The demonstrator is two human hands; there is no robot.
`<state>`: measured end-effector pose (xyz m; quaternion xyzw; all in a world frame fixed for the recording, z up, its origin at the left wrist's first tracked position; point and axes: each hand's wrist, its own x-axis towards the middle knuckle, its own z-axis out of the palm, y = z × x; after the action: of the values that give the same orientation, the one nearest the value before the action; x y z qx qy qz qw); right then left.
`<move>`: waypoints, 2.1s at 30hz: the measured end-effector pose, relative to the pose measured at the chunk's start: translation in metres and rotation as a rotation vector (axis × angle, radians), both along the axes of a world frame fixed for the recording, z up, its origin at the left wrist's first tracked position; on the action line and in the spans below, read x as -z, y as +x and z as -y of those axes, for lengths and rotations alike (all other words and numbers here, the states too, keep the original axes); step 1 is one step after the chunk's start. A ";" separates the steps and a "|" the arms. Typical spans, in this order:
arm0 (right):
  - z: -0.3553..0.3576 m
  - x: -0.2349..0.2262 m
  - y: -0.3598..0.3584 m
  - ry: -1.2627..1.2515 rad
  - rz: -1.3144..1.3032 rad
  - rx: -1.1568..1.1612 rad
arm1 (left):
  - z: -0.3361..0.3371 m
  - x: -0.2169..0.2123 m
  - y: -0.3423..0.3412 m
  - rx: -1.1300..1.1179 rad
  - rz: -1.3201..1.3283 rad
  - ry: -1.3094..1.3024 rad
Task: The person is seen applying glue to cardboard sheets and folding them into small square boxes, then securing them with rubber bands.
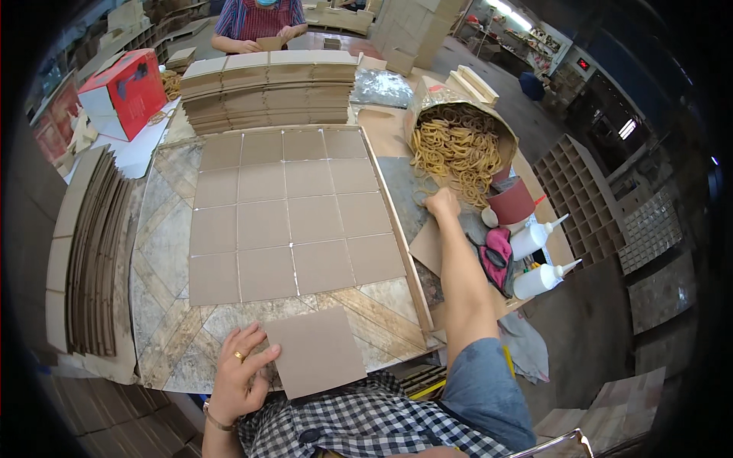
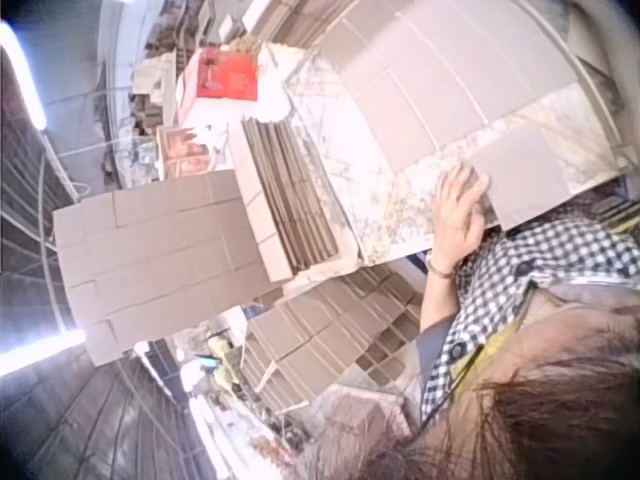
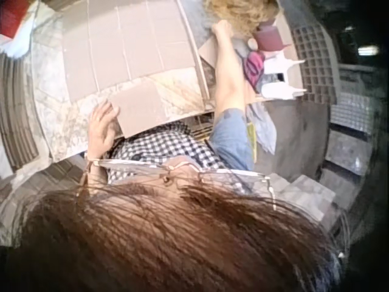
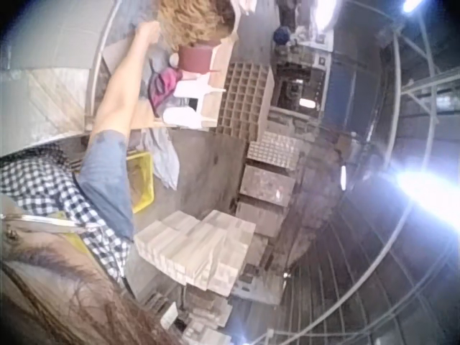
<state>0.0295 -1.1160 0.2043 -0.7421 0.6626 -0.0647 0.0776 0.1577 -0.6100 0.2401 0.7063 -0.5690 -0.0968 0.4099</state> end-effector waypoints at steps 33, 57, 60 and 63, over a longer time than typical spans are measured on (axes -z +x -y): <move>-0.243 -0.061 -0.028 0.629 0.808 -0.625 | 0.023 0.011 0.034 -0.157 -0.995 0.126; -0.290 0.013 -0.035 0.239 1.068 -1.141 | 0.023 0.040 0.017 0.068 -0.637 -0.273; -0.287 -0.006 -0.015 0.376 1.035 -0.806 | 0.037 0.034 0.027 -0.133 -0.664 -0.255; -0.274 -0.013 0.006 0.688 1.156 -0.635 | 0.043 0.045 0.050 -0.083 -0.757 -0.070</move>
<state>0.0354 -0.8416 0.2177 -0.6792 0.2524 -0.2083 0.6570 0.2073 -0.6528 0.1952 0.6285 -0.3514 -0.3146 0.6185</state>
